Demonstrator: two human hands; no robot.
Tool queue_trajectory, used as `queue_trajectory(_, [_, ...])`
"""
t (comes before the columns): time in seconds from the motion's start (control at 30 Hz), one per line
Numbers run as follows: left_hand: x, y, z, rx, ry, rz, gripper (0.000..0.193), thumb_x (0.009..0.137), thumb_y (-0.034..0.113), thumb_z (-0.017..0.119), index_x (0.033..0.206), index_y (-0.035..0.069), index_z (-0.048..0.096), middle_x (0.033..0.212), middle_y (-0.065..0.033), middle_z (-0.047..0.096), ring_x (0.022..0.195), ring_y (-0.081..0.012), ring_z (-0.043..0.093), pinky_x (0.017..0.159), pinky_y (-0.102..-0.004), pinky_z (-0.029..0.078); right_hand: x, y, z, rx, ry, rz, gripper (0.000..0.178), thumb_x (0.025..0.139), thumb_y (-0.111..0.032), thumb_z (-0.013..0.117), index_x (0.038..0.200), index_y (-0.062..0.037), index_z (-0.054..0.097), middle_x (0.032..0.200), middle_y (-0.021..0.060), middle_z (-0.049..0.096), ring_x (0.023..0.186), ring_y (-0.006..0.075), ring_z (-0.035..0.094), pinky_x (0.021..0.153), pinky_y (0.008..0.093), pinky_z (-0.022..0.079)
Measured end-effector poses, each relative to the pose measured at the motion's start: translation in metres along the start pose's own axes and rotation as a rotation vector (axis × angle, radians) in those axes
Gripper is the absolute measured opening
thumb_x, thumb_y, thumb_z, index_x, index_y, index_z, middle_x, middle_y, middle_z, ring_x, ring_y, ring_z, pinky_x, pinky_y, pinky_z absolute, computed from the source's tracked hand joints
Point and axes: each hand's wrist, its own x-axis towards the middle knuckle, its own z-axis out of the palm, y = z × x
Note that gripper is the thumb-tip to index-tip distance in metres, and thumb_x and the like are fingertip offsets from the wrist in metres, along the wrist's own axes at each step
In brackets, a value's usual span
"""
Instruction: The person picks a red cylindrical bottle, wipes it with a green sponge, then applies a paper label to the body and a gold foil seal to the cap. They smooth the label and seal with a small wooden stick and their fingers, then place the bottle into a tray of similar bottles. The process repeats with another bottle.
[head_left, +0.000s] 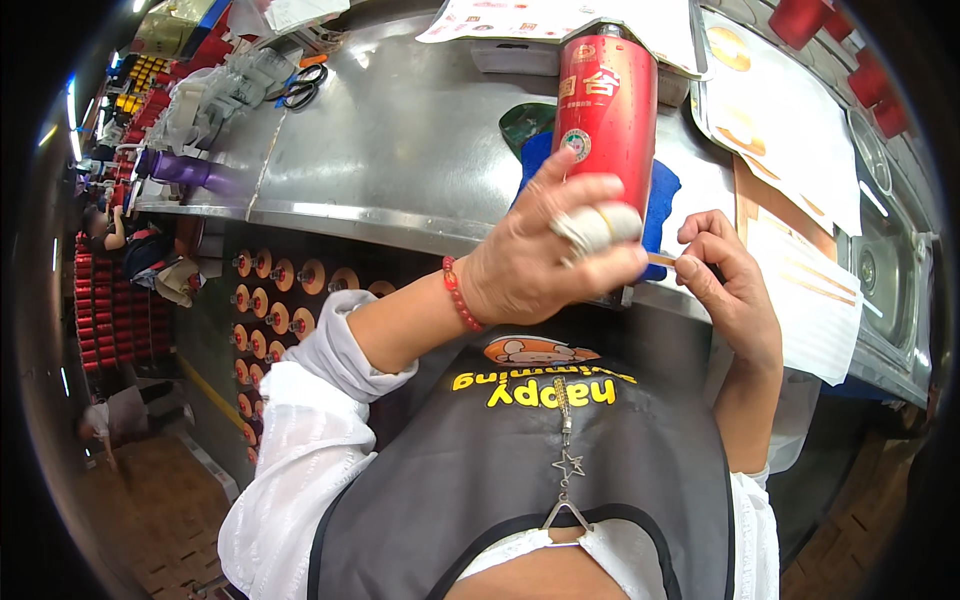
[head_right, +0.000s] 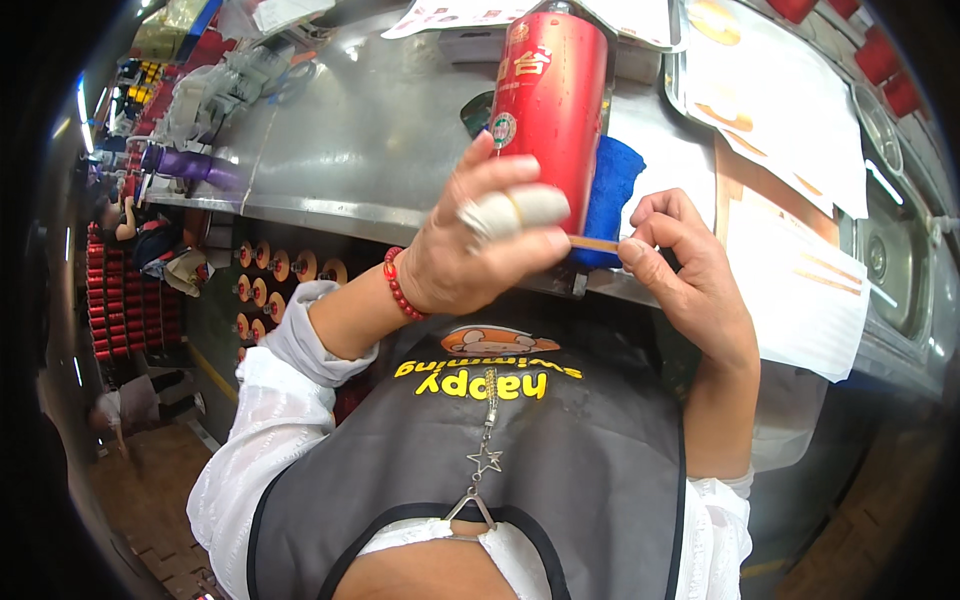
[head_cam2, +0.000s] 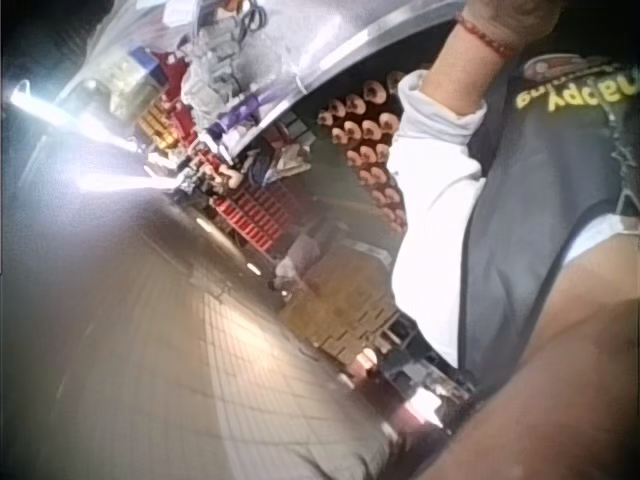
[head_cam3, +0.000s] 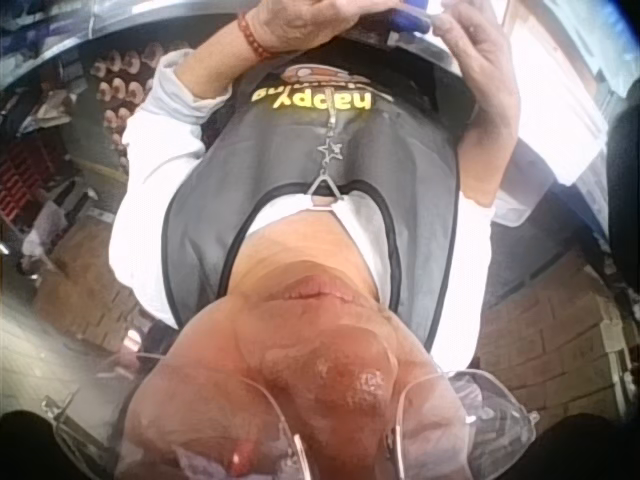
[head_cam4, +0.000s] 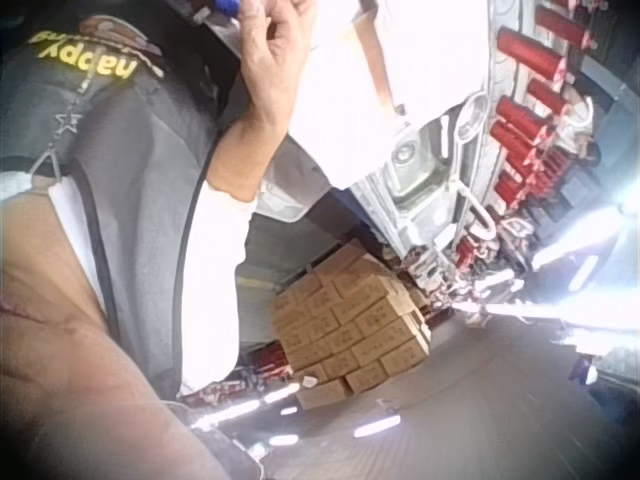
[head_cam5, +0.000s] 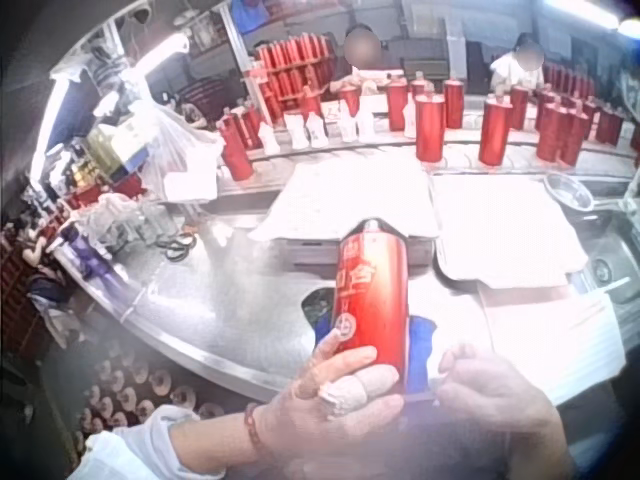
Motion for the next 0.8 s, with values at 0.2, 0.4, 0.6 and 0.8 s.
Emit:
queue_trajectory(0.2, [-0.033,-0.002,0.010,-0.109,0.237,-0.281,0.048,0.081,0.011,0.081,0.121,0.012,0.055,0.123,-0.0155,0.063,0.121,-0.0371,0.057,0.118,-0.0568,0.028,0.001,-0.005,0.000,-0.006,-0.002,0.008,0.029,0.096,-0.024,0.066,0.078,-0.0026,0.056,0.106,0.0073,0.046,0.101,0.0170,0.044,0.087,0.0264,0.037])
queue_trajectory(0.4, [-0.030,0.012,-0.001,0.172,0.110,-0.139,0.025,0.083,0.008,0.074,0.106,0.018,0.068,0.117,-0.0032,0.071,0.122,-0.0223,0.058,0.124,-0.0525,0.019,0.002,-0.002,0.000,0.017,0.009,0.024,0.028,0.095,-0.020,0.067,0.080,0.0000,0.055,0.102,0.0063,0.047,0.098,0.0176,0.045,0.090,0.0279,0.037])
queue_trajectory(0.6, [-0.009,0.007,0.000,0.021,0.092,-0.206,0.039,0.080,0.012,0.079,0.115,0.017,0.065,0.112,-0.0055,0.071,0.123,-0.0303,0.053,0.120,-0.0563,0.023,0.002,-0.008,0.002,0.013,0.000,-0.004,0.027,0.095,-0.018,0.067,0.079,0.0000,0.055,0.102,0.0066,0.047,0.098,0.0178,0.045,0.089,0.0280,0.037])
queue_trajectory(0.8, [-0.037,0.008,-0.005,0.047,0.123,-0.126,0.033,0.071,0.003,0.077,0.101,0.015,0.068,0.111,-0.0042,0.066,0.112,-0.0273,0.051,0.088,-0.0378,0.050,-0.003,-0.008,-0.004,-0.005,0.014,-0.001,0.027,0.095,-0.019,0.067,0.079,-0.0004,0.055,0.101,0.0065,0.047,0.098,0.0177,0.045,0.089,0.0278,0.037])
